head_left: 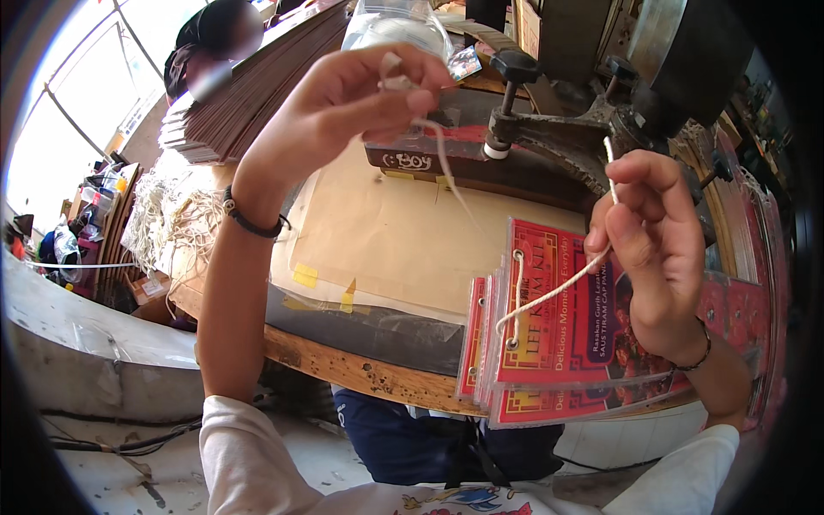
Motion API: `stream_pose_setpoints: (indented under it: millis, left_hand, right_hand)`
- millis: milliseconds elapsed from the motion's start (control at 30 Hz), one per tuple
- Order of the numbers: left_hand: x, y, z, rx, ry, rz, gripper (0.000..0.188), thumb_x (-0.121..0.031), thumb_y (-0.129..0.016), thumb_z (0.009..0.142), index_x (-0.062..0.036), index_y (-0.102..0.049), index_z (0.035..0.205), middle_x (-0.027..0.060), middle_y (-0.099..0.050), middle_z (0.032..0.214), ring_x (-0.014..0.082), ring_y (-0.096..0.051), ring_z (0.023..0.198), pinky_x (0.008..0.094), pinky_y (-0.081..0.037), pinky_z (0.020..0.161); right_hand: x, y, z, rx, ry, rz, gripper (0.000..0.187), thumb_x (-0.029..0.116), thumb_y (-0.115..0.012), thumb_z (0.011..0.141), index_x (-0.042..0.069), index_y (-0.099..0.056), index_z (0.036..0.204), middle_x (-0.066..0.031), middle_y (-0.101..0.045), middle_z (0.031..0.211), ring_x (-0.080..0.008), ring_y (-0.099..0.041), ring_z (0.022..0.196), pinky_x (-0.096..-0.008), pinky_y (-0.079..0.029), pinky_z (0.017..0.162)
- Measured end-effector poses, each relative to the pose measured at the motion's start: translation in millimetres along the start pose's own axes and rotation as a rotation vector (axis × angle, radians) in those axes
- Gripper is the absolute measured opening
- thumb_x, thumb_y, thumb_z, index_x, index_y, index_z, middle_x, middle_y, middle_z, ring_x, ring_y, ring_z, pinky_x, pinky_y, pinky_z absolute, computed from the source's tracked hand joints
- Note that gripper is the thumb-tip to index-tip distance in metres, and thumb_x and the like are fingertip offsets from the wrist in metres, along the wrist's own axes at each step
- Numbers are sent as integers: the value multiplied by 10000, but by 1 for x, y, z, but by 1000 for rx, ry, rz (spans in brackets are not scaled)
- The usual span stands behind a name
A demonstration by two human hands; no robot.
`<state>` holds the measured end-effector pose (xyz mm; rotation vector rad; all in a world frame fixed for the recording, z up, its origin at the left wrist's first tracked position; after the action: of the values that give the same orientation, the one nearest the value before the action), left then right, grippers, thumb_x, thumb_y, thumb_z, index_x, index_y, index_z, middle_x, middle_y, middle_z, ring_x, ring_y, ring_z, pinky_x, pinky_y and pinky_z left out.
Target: The person threads a white cord through holes in a stack of red brochures and ties a knot in the cord by hand.
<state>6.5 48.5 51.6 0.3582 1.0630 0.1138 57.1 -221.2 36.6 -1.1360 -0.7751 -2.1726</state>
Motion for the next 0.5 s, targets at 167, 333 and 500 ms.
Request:
stream_pose_setpoints:
  millis: [167,333,500]
  left_hand:
    - [2,-25,7,95,-88,-274,318,-9,-410,946,17,-472,1257,142,-622,949,97,-529,664,200,-375,539]
    - [-5,-67,6,107,-11,-28,290,-140,-371,1049,25,-429,1282,129,-662,968,67,-582,616,188,-405,498]
    - [-11,-84,2,-50,101,96,237,-177,-425,1042,22,-539,1107,80,-667,855,40,-528,480,183,-397,394]
  right_hand:
    - [-1,-8,-1,-1,-156,74,331,160,-540,987,18,-422,1261,-60,-632,879,-60,-570,791,-189,-424,744]
    - [-1,-4,0,76,-176,80,238,124,-593,959,0,-497,1138,-73,-648,905,-76,-599,832,-209,-441,738]
    - [-7,2,3,153,-3,-65,135,50,-639,910,-2,-566,1011,-38,-585,918,-71,-549,826,-221,-438,736]
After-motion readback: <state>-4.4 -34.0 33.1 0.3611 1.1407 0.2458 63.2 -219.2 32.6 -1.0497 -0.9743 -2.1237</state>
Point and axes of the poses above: each hand's wrist, its own z-axis towards the middle knuckle, its own y-axis out of the back of the hand, x = y × z, the point moved 3 cm from there along z, towards the middle knuckle
